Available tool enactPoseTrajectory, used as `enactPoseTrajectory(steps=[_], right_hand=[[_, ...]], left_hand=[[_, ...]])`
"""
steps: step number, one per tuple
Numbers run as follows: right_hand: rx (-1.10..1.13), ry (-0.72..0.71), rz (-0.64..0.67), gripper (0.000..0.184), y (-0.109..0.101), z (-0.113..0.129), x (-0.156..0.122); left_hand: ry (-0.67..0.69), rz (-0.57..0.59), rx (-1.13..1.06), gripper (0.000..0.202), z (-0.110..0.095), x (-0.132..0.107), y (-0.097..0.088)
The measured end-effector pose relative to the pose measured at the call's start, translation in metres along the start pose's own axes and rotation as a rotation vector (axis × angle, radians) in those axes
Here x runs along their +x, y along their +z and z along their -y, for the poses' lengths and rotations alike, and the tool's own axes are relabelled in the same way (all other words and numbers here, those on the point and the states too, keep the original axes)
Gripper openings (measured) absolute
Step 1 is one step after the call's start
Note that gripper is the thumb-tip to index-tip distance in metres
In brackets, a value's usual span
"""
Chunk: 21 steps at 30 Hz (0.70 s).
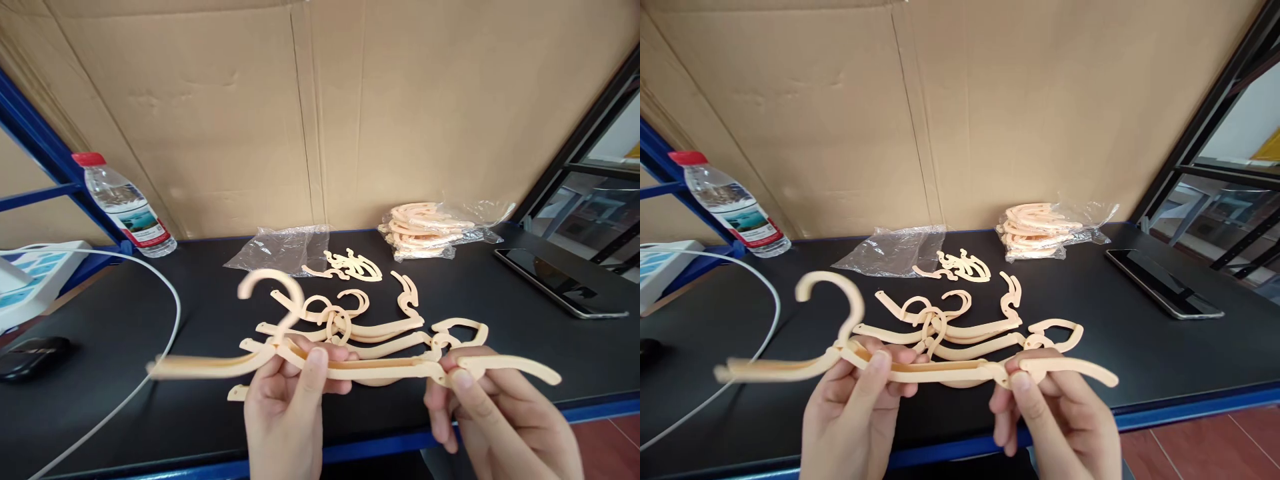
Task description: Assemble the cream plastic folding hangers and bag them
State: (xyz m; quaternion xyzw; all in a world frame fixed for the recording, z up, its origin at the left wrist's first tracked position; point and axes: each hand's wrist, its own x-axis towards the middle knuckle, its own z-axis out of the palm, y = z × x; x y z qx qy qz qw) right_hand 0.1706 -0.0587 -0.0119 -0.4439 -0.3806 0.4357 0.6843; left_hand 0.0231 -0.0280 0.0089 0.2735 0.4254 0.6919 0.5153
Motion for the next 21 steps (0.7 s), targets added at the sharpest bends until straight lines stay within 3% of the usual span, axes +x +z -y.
enactPoseTrajectory(steps=[3, 6, 9, 15, 18, 21], right_hand=[[-0.060, -0.013, -0.052, 0.014, -0.015, 0.013, 0.009], [-0.106, -0.020, -0.081, 0.021, -0.024, 0.024, 0.021], [-0.144, -0.058, -0.043, 0.034, -0.032, 0.033, 0.036], [-0.162, -0.147, -0.049, 0.033, -0.039, 0.047, 0.062], [-0.179, -0.114, 0.008, 0.059, -0.035, 0.047, 0.072], [-0.195, -0.083, 0.039, 0.096, -0.032, 0.041, 0.080]], left_hand=[[-0.097, 0.068, -0.032, 0.027, -0.004, 0.003, -0.007], [-0.121, 0.063, -0.049, 0.030, -0.007, 0.004, -0.006], [-0.058, 0.009, -0.012, 0.033, -0.012, 0.010, -0.008], [0.169, 0.011, 0.139, 0.050, -0.028, 0.028, -0.025], [0.244, 0.055, 0.247, 0.071, -0.037, 0.032, -0.029], [0.289, 0.087, 0.393, 0.059, -0.046, 0.035, -0.034]])
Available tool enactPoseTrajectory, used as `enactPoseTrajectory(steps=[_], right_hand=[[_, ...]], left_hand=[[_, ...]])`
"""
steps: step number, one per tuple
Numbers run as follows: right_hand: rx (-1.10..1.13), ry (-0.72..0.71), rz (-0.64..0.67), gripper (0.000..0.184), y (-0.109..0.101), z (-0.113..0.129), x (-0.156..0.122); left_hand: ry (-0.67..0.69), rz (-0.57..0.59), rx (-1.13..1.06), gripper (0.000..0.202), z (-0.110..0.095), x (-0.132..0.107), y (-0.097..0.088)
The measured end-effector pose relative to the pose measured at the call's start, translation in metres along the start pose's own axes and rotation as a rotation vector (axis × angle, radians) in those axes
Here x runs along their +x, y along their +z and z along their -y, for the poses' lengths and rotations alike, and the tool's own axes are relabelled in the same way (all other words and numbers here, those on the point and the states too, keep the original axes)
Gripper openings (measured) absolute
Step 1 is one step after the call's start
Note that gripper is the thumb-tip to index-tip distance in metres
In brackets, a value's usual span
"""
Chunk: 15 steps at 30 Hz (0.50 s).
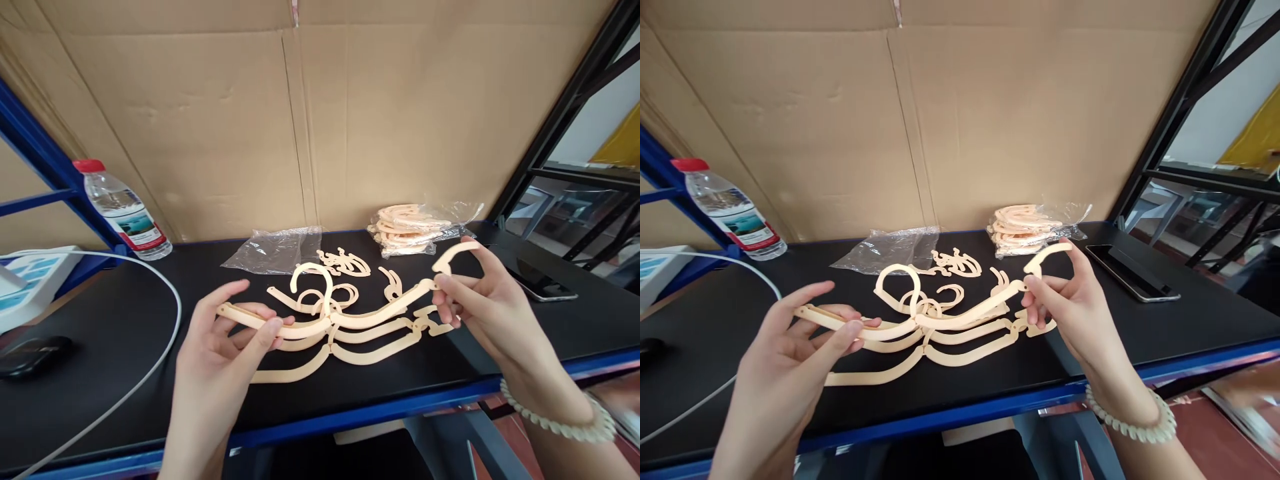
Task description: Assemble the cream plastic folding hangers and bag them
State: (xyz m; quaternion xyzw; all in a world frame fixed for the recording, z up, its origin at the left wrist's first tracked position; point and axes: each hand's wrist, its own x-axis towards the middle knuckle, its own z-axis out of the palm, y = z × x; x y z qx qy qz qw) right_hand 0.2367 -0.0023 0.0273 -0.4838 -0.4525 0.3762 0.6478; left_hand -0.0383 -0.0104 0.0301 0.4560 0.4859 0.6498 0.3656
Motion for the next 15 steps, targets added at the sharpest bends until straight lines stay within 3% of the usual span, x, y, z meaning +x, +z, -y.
enactPoseTrajectory(steps=[3, 9, 12, 15], right_hand=[[-0.029, 0.010, 0.044, 0.105, 0.002, -0.003, 0.008], [-0.170, -0.054, 0.203, 0.041, -0.001, 0.006, 0.031], [-0.389, -0.147, 0.260, 0.031, -0.009, 0.007, 0.037], [-0.611, -0.247, 0.313, 0.031, -0.021, 0.003, 0.034]], left_hand=[[-0.011, 0.040, 0.109, 0.045, -0.005, 0.009, -0.011], [-0.014, 0.259, 0.204, 0.034, -0.014, 0.035, -0.025], [-0.083, 0.379, 0.227, 0.026, -0.013, 0.043, -0.024], [-0.127, 0.414, 0.185, 0.021, -0.008, 0.044, -0.023]])
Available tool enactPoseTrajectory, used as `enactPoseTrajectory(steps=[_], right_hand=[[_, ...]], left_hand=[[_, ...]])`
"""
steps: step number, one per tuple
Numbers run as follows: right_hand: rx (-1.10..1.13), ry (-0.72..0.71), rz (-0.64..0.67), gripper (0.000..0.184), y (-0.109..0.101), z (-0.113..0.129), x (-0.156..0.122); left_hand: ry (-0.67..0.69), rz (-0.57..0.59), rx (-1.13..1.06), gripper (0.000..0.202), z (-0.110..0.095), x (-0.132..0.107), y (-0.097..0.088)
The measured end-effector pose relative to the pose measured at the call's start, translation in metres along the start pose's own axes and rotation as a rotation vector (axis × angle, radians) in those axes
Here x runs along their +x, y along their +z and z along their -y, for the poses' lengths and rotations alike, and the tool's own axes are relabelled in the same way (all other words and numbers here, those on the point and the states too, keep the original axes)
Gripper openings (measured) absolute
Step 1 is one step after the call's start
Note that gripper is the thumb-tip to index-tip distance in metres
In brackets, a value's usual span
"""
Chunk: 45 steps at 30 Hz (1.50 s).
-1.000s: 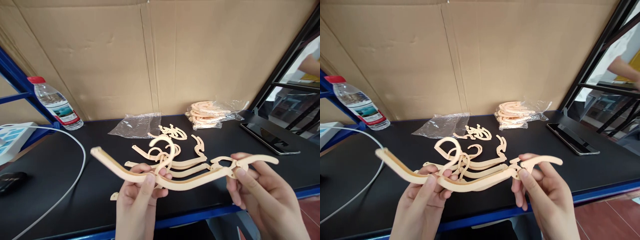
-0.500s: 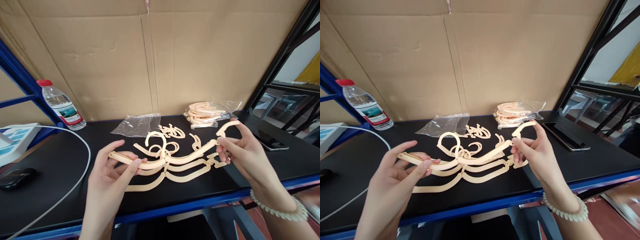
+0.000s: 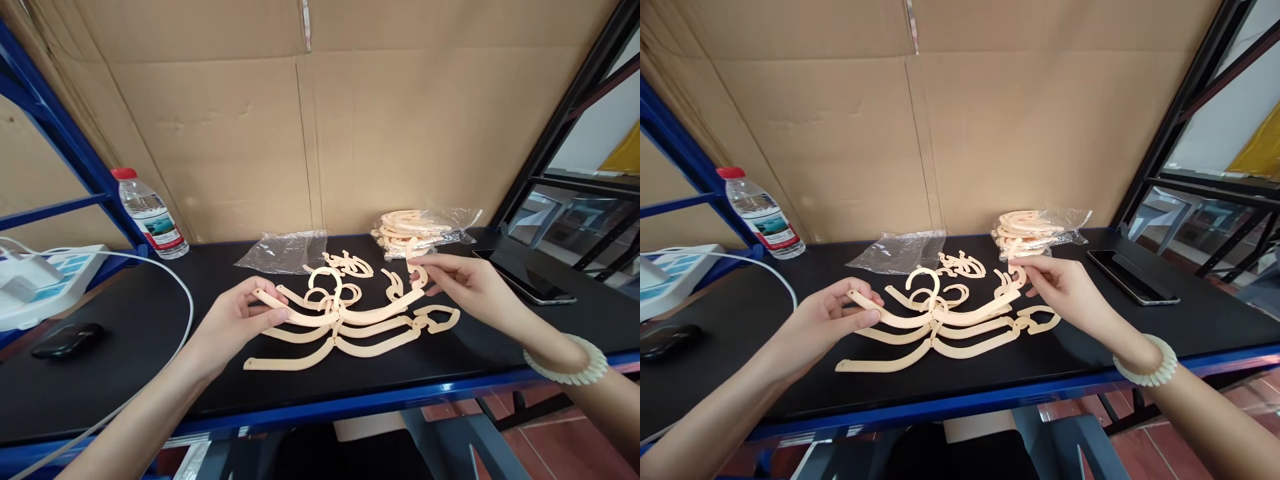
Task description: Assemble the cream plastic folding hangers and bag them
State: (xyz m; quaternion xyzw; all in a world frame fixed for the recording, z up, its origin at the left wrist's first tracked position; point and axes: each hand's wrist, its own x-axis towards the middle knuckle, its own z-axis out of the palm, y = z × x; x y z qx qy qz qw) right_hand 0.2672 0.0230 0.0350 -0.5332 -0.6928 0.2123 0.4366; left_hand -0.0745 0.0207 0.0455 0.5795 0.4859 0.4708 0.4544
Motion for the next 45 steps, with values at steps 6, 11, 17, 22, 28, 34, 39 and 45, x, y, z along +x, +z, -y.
enactPoseTrajectory(steps=[6, 11, 17, 22, 28, 34, 39, 45], right_hand=[[-0.323, -0.171, -0.137, 0.025, 0.000, -0.016, -0.031], [-0.412, -0.304, -0.126, 0.019, 0.010, -0.018, -0.051], [-0.488, -0.463, 0.123, 0.044, 0.023, 0.008, -0.048], [-0.576, -0.451, 0.401, 0.086, 0.044, 0.021, -0.042], [-0.471, -0.408, 0.418, 0.039, 0.047, 0.026, -0.022], [-0.430, -0.352, 0.413, 0.025, 0.043, 0.018, 0.016], [-0.428, -0.317, 0.529, 0.016, 0.056, 0.014, 0.026], [-0.376, -0.294, 0.522, 0.020, 0.058, 0.013, 0.027]], left_hand=[[-0.050, 0.063, 0.078, 0.023, 0.014, -0.008, -0.001], [0.001, 0.152, 0.295, 0.029, 0.022, -0.010, -0.004], [0.169, 0.200, 0.689, 0.027, 0.022, -0.004, -0.010], [0.251, 0.247, 0.710, 0.019, 0.031, -0.006, -0.014], [0.366, 0.297, 0.835, 0.010, 0.041, -0.011, -0.020], [0.483, 0.265, 1.011, 0.027, 0.025, -0.020, 0.000], [0.539, 0.426, 1.233, 0.050, 0.014, -0.024, 0.038], [0.581, 0.410, 1.345, 0.030, 0.019, -0.018, 0.050]])
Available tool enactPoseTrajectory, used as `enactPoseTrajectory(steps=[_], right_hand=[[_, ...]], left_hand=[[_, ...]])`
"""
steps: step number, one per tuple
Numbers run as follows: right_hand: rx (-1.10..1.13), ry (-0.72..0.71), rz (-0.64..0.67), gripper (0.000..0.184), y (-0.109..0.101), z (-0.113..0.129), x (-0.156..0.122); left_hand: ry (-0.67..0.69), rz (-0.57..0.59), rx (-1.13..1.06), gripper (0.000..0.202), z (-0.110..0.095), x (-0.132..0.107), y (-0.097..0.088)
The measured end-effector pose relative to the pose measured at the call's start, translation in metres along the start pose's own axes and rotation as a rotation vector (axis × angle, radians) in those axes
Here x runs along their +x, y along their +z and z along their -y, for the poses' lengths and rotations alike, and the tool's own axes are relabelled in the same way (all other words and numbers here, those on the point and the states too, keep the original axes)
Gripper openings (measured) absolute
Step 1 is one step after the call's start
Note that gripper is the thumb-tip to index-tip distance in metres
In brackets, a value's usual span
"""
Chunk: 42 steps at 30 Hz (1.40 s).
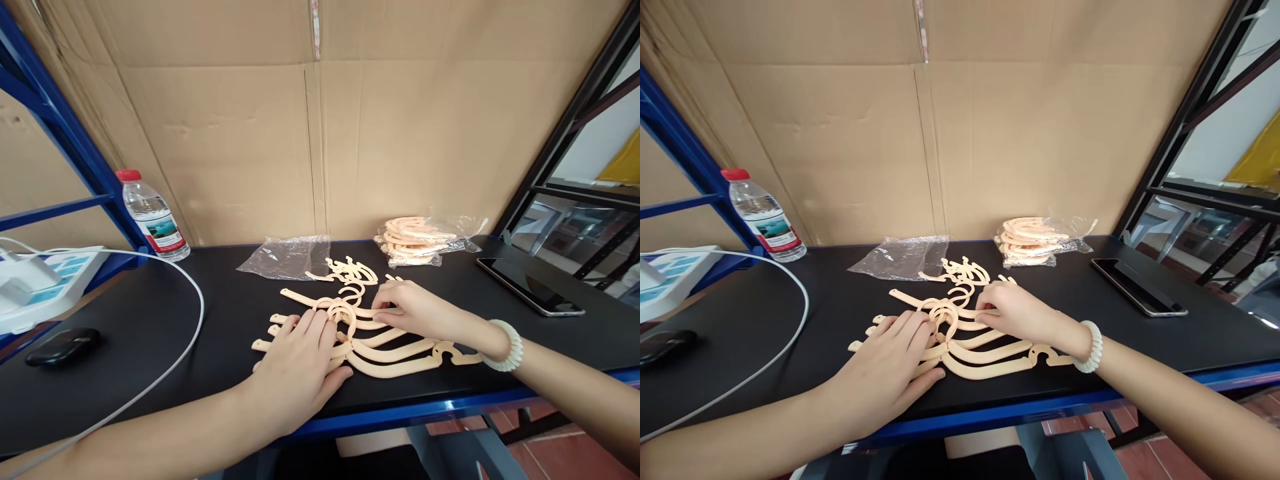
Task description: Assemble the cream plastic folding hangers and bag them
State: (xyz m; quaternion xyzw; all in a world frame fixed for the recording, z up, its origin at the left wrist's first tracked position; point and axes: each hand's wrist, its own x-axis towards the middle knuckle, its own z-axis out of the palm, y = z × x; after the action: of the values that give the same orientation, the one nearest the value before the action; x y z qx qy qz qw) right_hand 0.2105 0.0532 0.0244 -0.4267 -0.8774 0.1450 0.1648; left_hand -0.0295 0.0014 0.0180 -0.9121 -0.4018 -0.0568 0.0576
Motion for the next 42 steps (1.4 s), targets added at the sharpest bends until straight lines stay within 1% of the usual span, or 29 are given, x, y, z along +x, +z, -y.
enactPoseTrajectory(steps=[3, 6, 10, 13, 18, 21, 24, 28, 31, 34, 36, 39, 42], right_hand=[[0.017, -0.010, -0.046, 0.018, -0.008, -0.005, 0.001], [0.040, -0.022, -0.104, 0.016, -0.018, -0.010, 0.000], [0.053, -0.012, -0.154, 0.015, -0.033, -0.014, -0.003], [0.013, -0.011, -0.186, 0.015, -0.045, -0.014, -0.006], [-0.083, -0.058, -0.271, 0.016, -0.066, -0.011, -0.009], [-0.128, -0.076, -0.297, 0.016, -0.072, -0.008, -0.010], [-0.107, -0.052, -0.281, 0.014, -0.067, -0.005, -0.013], [-0.023, -0.047, -0.235, 0.013, -0.050, -0.005, -0.022], [0.031, -0.051, -0.220, 0.015, -0.038, -0.005, -0.032], [0.060, -0.044, -0.203, 0.015, -0.026, -0.004, -0.039], [0.066, -0.035, -0.175, 0.015, -0.018, -0.003, -0.042], [0.066, -0.026, -0.132, 0.012, -0.006, -0.002, -0.042], [0.052, -0.032, -0.082, 0.011, 0.002, -0.002, -0.042]], left_hand=[[-0.009, -0.024, -0.008, 0.029, 0.005, 0.004, -0.001], [-0.018, -0.028, -0.072, 0.031, 0.011, 0.007, 0.000], [0.045, -0.046, -0.138, 0.035, 0.016, 0.009, 0.005], [0.072, -0.065, -0.110, 0.033, 0.017, 0.011, 0.009], [0.043, -0.073, -0.015, 0.025, 0.017, 0.019, 0.014], [0.037, -0.084, 0.022, 0.024, 0.018, 0.025, 0.016], [0.039, -0.083, 0.027, 0.025, 0.019, 0.028, 0.017], [0.030, -0.090, 0.037, 0.024, 0.021, 0.031, 0.017], [0.024, -0.120, 0.014, 0.025, 0.025, 0.036, 0.020], [-0.004, -0.149, -0.041, 0.032, 0.030, 0.042, 0.024], [-0.019, -0.148, -0.075, 0.037, 0.033, 0.044, 0.025], [0.046, -0.144, -0.116, 0.037, 0.036, 0.040, 0.025], [0.123, -0.169, -0.147, 0.040, 0.036, 0.032, 0.024]])
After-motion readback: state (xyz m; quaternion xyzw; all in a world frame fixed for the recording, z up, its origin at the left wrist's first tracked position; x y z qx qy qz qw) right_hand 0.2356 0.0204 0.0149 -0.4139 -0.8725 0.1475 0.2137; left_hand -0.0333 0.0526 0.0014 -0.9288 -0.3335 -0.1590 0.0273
